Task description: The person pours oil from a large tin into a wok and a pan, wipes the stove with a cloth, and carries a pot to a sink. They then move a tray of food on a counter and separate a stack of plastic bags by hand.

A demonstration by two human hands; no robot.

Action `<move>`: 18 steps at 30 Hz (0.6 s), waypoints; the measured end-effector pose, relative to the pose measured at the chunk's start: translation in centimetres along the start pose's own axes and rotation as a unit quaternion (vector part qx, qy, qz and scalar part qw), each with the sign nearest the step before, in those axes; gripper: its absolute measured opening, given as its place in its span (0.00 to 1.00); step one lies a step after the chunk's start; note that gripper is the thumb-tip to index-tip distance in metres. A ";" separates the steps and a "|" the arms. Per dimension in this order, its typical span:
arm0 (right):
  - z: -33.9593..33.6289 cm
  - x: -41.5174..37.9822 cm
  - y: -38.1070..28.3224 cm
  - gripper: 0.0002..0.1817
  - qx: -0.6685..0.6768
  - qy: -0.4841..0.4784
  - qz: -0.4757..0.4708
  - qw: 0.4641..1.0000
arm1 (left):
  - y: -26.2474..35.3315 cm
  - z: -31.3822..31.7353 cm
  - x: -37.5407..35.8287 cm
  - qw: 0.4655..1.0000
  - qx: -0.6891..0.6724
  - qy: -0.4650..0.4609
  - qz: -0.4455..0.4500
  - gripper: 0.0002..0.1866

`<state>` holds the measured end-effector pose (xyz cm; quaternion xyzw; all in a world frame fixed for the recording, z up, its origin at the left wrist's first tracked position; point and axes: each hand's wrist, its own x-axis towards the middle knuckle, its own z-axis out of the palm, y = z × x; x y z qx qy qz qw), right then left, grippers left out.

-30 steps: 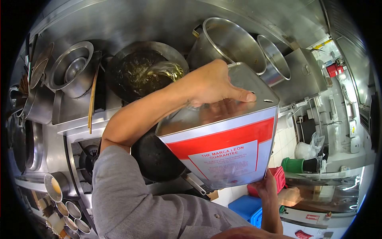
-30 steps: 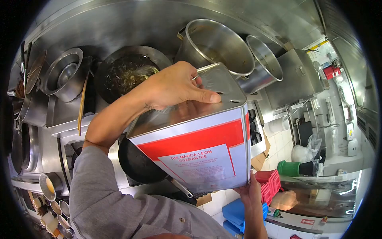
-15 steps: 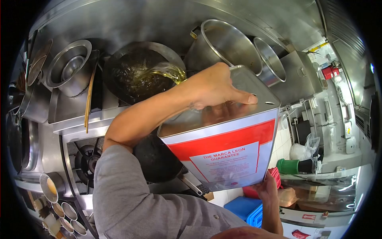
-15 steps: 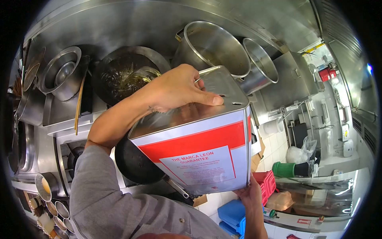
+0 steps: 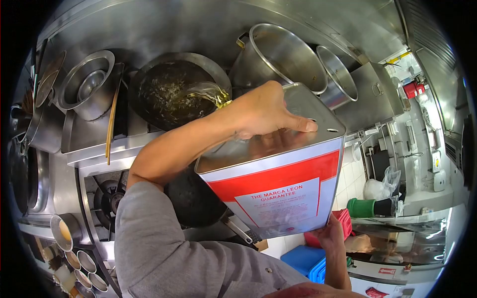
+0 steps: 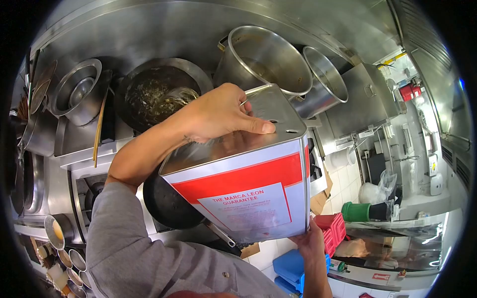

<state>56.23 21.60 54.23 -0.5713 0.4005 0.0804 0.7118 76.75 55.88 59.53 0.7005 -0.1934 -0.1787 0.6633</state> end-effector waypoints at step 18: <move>-0.3 0.3 -0.1 0.21 0.011 0.005 -0.005 1.000 | 0.6 0.3 0.1 0.999 0.005 0.009 0.036 0.30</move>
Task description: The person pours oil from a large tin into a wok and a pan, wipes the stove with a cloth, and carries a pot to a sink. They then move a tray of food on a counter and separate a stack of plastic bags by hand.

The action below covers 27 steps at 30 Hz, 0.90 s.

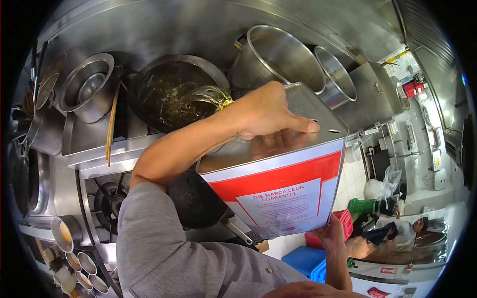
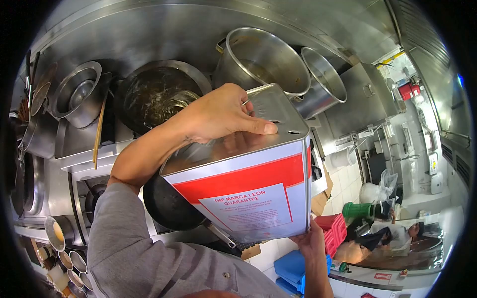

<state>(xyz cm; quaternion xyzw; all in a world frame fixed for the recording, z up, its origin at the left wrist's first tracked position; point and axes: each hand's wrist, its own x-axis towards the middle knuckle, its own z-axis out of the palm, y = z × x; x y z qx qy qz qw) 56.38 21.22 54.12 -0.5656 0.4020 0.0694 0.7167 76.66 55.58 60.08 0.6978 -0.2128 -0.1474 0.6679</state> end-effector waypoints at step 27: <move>4.7 6.4 11.9 0.25 0.254 -0.165 0.015 0.953 | 12.4 8.3 -9.3 0.951 0.306 0.026 0.047 0.21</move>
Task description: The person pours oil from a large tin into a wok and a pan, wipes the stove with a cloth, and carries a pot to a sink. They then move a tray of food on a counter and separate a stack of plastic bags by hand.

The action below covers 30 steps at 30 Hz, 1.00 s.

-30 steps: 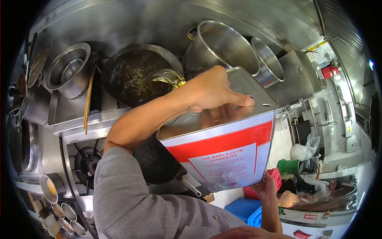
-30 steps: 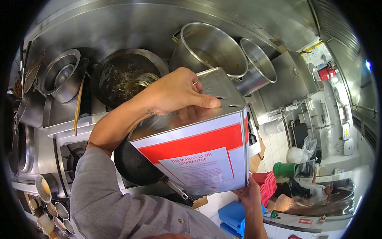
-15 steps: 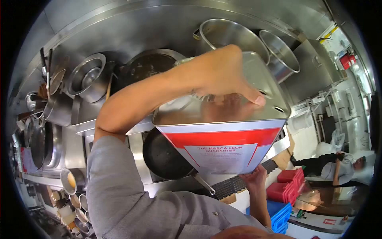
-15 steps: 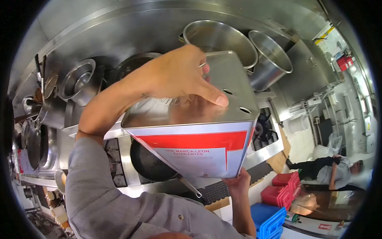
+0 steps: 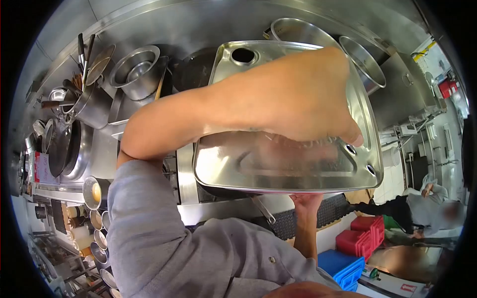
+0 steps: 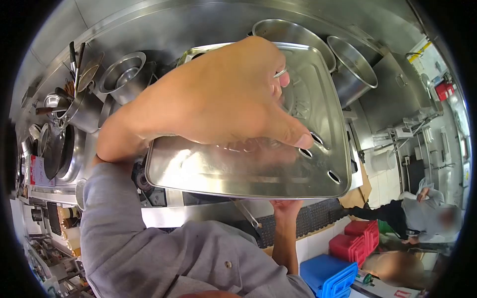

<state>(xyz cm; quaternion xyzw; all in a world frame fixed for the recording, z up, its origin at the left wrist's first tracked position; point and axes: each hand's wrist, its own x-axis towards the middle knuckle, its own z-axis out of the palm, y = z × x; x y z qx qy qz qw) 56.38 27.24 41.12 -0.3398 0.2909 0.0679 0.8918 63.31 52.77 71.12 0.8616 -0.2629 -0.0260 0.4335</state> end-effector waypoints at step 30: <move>-20.1 -6.3 -15.5 0.22 -0.202 -0.049 -0.063 0.976 | 1.8 18.9 -4.5 0.966 -0.240 0.003 -0.097 0.30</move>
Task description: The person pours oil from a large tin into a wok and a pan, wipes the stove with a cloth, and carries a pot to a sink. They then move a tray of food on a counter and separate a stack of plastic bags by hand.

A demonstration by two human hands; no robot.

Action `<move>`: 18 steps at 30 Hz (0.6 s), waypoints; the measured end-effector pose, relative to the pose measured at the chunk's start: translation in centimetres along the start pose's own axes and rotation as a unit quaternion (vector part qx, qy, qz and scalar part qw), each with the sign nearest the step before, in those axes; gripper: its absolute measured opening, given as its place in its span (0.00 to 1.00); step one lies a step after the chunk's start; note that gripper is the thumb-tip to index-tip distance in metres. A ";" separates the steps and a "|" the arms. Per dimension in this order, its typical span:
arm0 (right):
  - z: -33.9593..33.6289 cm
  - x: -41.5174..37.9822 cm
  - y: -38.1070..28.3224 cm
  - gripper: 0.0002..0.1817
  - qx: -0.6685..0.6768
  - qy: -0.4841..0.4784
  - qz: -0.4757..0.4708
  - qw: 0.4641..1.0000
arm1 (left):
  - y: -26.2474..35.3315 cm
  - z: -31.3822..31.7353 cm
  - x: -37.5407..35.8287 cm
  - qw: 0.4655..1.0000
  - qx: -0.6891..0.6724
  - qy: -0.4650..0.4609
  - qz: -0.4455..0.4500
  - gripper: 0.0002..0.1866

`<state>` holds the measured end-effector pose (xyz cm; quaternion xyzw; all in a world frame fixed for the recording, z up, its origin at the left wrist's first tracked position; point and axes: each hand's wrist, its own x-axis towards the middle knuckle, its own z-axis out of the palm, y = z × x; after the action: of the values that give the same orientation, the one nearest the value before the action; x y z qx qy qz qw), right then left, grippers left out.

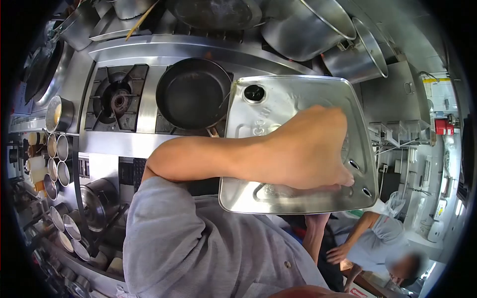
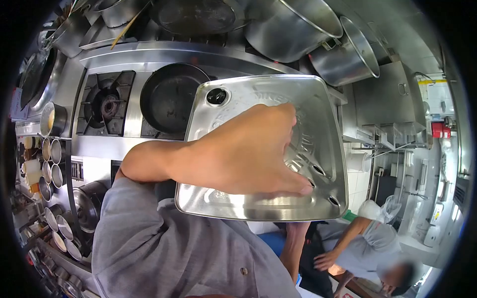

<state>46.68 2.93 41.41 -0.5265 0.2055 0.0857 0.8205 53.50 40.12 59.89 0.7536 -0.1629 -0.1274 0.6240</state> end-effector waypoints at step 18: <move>-0.1 3.3 -0.7 0.25 -0.088 0.091 0.132 0.983 | -4.2 0.6 1.1 0.991 0.033 0.119 -0.054 0.27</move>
<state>49.89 2.29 40.49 -0.5703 0.3386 0.1627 0.7305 54.59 39.85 55.63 0.7911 -0.0506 -0.0653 0.6060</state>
